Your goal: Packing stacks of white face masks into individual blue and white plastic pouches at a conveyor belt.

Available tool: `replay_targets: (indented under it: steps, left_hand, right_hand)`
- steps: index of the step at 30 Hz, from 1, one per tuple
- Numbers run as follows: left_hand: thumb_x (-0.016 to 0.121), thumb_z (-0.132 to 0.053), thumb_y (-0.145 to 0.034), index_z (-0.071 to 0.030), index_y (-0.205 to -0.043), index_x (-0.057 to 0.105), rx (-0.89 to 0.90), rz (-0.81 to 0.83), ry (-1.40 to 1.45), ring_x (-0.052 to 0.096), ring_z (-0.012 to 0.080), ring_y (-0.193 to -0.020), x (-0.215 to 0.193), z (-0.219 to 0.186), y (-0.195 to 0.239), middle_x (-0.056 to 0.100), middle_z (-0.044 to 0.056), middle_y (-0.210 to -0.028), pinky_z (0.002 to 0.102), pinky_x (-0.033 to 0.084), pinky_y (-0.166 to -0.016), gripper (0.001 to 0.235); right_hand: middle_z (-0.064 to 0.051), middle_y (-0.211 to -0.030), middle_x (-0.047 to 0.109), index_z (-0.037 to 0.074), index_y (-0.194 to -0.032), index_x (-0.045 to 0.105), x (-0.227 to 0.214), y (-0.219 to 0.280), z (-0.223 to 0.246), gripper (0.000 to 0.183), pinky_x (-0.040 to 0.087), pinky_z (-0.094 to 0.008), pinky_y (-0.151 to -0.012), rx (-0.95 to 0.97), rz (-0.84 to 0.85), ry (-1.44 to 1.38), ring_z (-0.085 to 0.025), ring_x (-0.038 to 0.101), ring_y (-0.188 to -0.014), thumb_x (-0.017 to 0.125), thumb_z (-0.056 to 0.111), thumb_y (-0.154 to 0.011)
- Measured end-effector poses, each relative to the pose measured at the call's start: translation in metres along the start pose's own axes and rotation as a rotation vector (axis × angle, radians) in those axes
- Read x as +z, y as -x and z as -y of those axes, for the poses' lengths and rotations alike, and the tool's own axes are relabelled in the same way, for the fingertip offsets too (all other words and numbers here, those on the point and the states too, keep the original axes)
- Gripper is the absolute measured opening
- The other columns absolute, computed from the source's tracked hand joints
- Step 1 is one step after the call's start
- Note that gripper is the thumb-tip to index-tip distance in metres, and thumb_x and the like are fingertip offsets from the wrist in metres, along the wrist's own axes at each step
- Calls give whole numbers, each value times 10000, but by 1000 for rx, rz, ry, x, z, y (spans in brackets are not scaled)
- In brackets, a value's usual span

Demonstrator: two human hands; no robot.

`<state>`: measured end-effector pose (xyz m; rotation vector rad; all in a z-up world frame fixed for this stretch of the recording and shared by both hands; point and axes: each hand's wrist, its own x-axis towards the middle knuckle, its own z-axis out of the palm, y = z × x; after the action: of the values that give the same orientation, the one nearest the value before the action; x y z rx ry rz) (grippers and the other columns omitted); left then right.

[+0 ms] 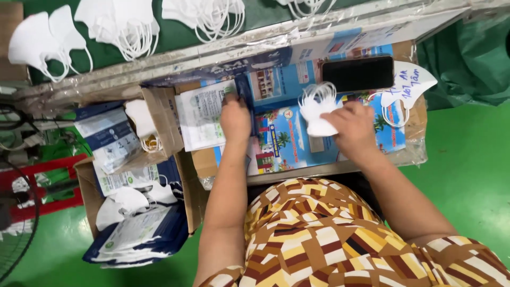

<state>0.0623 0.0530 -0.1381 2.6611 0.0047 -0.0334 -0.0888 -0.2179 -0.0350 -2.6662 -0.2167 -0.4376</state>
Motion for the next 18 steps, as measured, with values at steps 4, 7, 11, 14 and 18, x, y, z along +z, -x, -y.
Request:
replay_targets:
  steps: [4, 7, 11, 14, 18]
  left_hand:
    - [749, -234, -930, -28, -920, 691, 33, -78, 395, 694, 358, -792, -1, -1, 22, 704, 153, -825, 470, 532, -748, 215]
    - [798, -174, -849, -66, -895, 695, 362, -111, 584, 658, 306, -783, -16, -37, 58, 661, 129, -843, 404, 527, -710, 156]
    - [818, -154, -810, -58, -892, 677, 573, -80, 666, 626, 261, -772, -47, -64, 74, 623, 105, -824, 354, 507, -700, 190]
    - [817, -145, -854, -51, -875, 664, 482, 95, 690, 637, 232, -759, -46, -75, 75, 643, 88, -818, 323, 522, -702, 180]
    - [773, -152, -892, -53, -990, 650, 185, 369, 1041, 682, 207, -854, -67, -92, 69, 689, 76, -931, 304, 541, -794, 186]
  right_hand:
    - [-47, -997, 766, 124, -1090, 764, 23, 0, 12, 364, 543, -395, -857, 246, 219, -502, -245, 684, -941, 803, 24, -742]
    - [10, -1047, 757, 144, -1178, 691, 32, -18, 31, 421, 550, -293, -892, 554, 300, -1159, -113, 679, -986, 820, 89, -781]
    - [3, -1019, 763, 114, -1130, 723, 51, -23, 12, 324, 564, -284, -849, 589, 72, -889, -83, 696, -936, 815, 105, -819]
    - [-30, -972, 748, 80, -1059, 746, 51, -16, 7, 204, 561, -296, -808, 546, 21, -752, -94, 685, -896, 797, 119, -865]
    - [-10, -919, 743, 83, -1095, 733, 44, -9, 5, 223, 549, -288, -767, 581, 316, -1004, -90, 669, -851, 713, 141, -881]
